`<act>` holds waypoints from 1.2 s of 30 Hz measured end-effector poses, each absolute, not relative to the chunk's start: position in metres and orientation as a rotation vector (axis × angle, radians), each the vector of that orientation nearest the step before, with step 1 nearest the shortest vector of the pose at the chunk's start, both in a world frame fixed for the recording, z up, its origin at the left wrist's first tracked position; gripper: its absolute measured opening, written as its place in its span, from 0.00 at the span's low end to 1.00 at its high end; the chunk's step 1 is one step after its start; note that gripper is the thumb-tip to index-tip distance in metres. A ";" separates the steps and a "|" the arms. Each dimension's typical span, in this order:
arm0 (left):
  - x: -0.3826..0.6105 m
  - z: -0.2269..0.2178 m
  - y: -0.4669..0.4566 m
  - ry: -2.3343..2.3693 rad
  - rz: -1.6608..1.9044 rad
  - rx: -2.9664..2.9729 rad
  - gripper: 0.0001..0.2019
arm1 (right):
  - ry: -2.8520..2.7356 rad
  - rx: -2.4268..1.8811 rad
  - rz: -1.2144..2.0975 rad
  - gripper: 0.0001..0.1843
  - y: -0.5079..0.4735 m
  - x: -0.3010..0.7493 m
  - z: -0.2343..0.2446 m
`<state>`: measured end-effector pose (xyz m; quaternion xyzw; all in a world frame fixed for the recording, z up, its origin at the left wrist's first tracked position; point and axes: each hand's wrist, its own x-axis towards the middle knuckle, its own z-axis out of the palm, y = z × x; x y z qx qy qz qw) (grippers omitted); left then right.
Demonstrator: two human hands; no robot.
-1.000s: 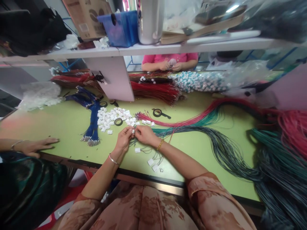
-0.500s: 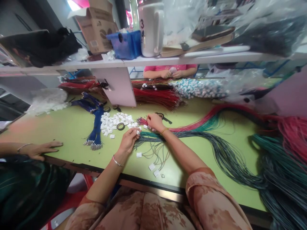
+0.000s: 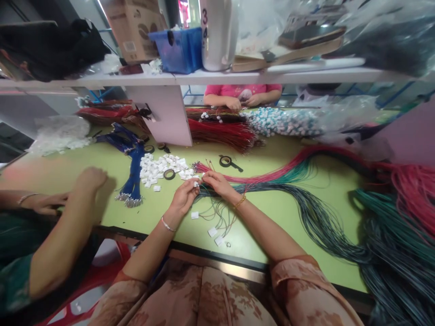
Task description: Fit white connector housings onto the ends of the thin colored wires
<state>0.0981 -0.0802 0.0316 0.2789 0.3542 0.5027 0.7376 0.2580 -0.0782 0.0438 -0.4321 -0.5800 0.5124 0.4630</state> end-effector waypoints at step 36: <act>0.102 0.020 -0.091 1.009 1.223 0.925 0.14 | -1.845 -1.161 1.013 0.18 -0.087 0.255 0.039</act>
